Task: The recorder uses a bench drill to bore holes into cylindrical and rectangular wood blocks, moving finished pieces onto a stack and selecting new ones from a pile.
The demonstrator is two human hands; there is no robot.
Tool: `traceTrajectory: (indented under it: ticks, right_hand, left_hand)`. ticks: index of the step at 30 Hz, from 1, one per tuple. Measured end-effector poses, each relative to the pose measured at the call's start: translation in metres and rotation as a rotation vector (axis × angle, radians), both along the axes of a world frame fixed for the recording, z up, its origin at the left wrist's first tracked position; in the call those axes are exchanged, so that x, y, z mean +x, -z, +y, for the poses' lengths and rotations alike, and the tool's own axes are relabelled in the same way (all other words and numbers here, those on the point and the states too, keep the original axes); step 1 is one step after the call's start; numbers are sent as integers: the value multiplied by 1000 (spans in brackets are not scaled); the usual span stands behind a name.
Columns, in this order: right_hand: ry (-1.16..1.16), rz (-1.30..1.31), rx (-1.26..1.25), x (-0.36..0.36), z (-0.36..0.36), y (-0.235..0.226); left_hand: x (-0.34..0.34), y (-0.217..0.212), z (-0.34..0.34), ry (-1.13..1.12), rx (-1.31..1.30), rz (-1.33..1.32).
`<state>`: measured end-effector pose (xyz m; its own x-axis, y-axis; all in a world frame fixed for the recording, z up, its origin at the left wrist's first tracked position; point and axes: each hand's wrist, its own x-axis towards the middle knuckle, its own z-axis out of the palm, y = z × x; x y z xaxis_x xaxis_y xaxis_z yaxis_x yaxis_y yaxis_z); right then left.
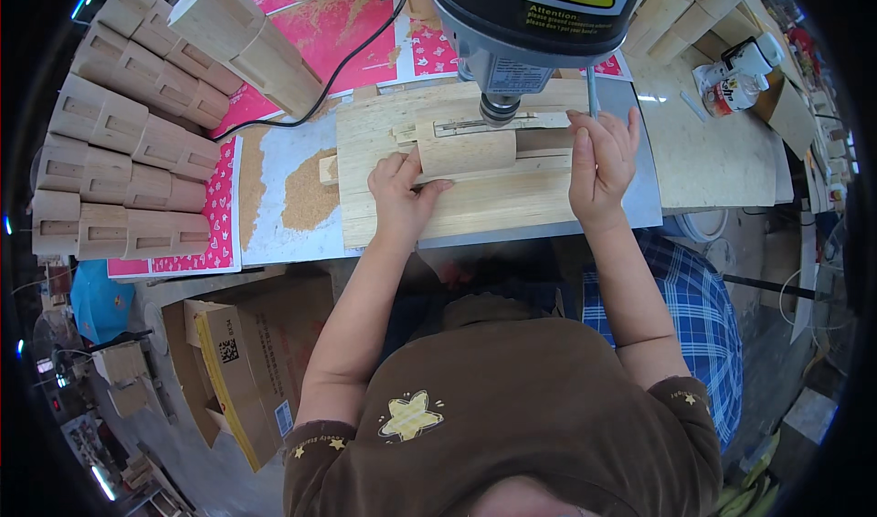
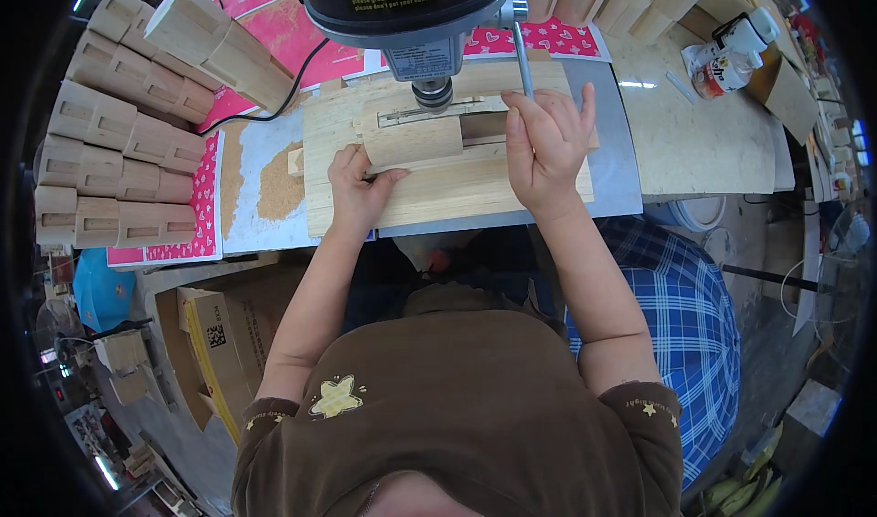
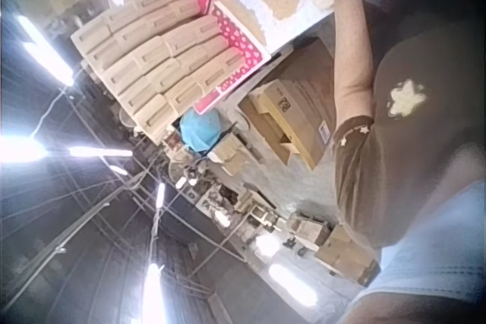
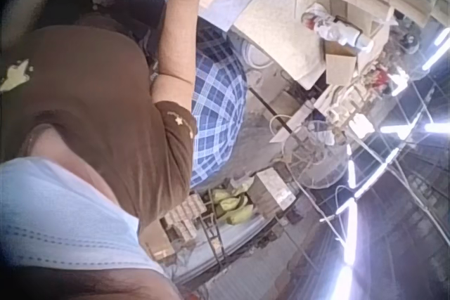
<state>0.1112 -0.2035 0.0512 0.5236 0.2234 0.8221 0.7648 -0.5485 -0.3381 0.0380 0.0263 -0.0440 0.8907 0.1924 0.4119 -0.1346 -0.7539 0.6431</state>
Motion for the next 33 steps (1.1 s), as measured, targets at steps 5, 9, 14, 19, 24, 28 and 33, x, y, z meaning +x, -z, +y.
traceTrajectory:
  ticks: [5,9,14,19,24,28,33]
  right_hand:
    - [-32,-53,-16,-2,-6,-14]
    - [-84,-39,75,4,-9,-88]
    - [9,51,144,80,23,-144]
    - [25,117,42,97,20,-161]
    - [-37,236,50,21,-2,-135]
    - [-95,176,100,-15,-8,-83]
    - [-67,21,86,-9,-4,-15]
  left_hand:
    - [0,4,1,-14,17,16]
    - [-1,3,0,-22,22,33]
    - [9,-5,-28,-30,186,-40]
    - [15,-6,-38,-3,144,1]
    - [8,-5,-32,-31,141,12]
    - [11,-8,-34,-33,112,-18]
    - [12,-10,-37,-21,111,4]
